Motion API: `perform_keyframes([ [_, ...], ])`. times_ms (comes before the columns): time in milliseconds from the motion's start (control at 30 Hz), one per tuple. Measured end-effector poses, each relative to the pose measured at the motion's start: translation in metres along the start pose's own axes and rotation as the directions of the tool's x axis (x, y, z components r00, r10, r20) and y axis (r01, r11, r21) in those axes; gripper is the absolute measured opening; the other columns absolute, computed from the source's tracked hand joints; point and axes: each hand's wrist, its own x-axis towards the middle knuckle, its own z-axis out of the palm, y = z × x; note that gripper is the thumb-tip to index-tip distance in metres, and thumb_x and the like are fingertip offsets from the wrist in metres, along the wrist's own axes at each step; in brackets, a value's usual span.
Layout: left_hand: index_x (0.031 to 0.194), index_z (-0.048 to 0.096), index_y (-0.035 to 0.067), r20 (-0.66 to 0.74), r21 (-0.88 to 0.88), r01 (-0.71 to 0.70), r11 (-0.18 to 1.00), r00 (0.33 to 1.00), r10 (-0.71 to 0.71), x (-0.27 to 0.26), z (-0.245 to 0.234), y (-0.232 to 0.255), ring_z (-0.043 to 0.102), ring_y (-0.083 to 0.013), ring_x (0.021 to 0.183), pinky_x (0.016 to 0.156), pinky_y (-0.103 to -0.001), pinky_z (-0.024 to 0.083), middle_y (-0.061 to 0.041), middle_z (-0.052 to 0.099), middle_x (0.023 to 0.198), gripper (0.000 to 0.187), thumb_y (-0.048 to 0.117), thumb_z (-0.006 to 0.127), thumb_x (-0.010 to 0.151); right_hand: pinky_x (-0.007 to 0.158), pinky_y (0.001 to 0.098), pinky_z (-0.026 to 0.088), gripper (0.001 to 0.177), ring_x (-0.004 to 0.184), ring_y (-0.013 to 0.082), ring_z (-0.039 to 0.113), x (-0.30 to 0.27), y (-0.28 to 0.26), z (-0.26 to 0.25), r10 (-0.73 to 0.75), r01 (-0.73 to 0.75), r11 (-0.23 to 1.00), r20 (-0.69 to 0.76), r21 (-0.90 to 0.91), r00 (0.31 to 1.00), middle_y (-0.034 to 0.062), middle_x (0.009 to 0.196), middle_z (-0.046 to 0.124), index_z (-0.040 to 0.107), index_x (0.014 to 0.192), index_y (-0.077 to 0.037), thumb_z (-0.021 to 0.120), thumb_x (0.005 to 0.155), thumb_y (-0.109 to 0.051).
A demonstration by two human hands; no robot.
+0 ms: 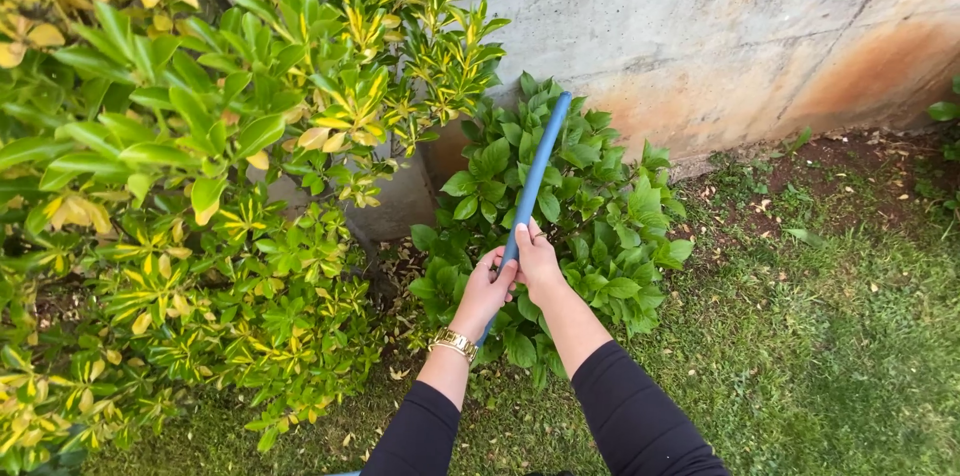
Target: The person holds a blue hose with both hands and moves it along the base of several green bushes next to a concrete wall.
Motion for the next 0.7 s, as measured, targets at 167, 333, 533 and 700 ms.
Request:
perform_keyframes([
  [167, 0.137, 0.058, 0.01, -0.01, 0.172, 0.037, 0.984, 0.999, -0.036, 0.017, 0.013, 0.02, 0.064, -0.0234, 0.091, 0.075, -0.034, 0.05, -0.014, 0.067, 0.101, 0.059, 0.054, 0.058, 0.097, 0.072, 0.0473, 0.066, 0.053, 0.091, 0.0322, 0.072, 0.011, -0.002, -0.01, -0.005, 0.005, 1.0, -0.042, 0.001, 0.999, 0.0156, 0.123, 0.065, 0.04, 0.154, -0.032, 0.051, 0.103, -0.042],
  [333, 0.144, 0.057, 0.012, -0.019, 0.258, 0.013, 0.966, 1.0, -0.009, 0.031, 0.019, 0.063, 0.063, -0.0294, 0.124, 0.101, -0.042, 0.052, -0.015, 0.069, 0.128, 0.065, 0.058, 0.054, 0.098, 0.069, 0.0473, 0.066, 0.052, 0.083, 0.0342, 0.074, -0.009, -0.015, -0.016, 0.011, -0.009, 0.999, -0.053, 0.038, 0.999, 0.0151, 0.109, 0.068, 0.04, 0.154, -0.031, 0.051, 0.104, -0.041],
  [533, 0.146, 0.054, 0.012, 0.024, 0.36, 0.004, 0.933, 1.0, -0.014, 0.083, 0.045, 0.053, 0.064, -0.0252, 0.123, 0.102, -0.043, 0.052, -0.008, 0.071, 0.125, 0.07, 0.057, 0.058, 0.093, 0.07, 0.0489, 0.066, 0.055, 0.084, 0.0361, 0.076, -0.017, -0.015, -0.026, 0.049, -0.043, 0.996, -0.069, 0.079, 0.996, 0.0191, 0.1, 0.073, 0.034, 0.157, -0.033, 0.048, 0.104, -0.042],
  [700, 0.138, 0.061, 0.007, 0.042, 0.395, 0.01, 0.918, 0.999, -0.029, 0.142, 0.062, -0.005, 0.059, -0.0296, 0.129, 0.107, -0.044, 0.048, -0.012, 0.068, 0.132, 0.067, 0.054, 0.06, 0.091, 0.072, 0.0463, 0.066, 0.055, 0.085, 0.0349, 0.076, -0.031, -0.016, -0.039, 0.076, -0.067, 0.993, -0.088, 0.093, 0.993, 0.0225, 0.097, 0.074, 0.035, 0.156, -0.033, 0.049, 0.104, -0.042],
])
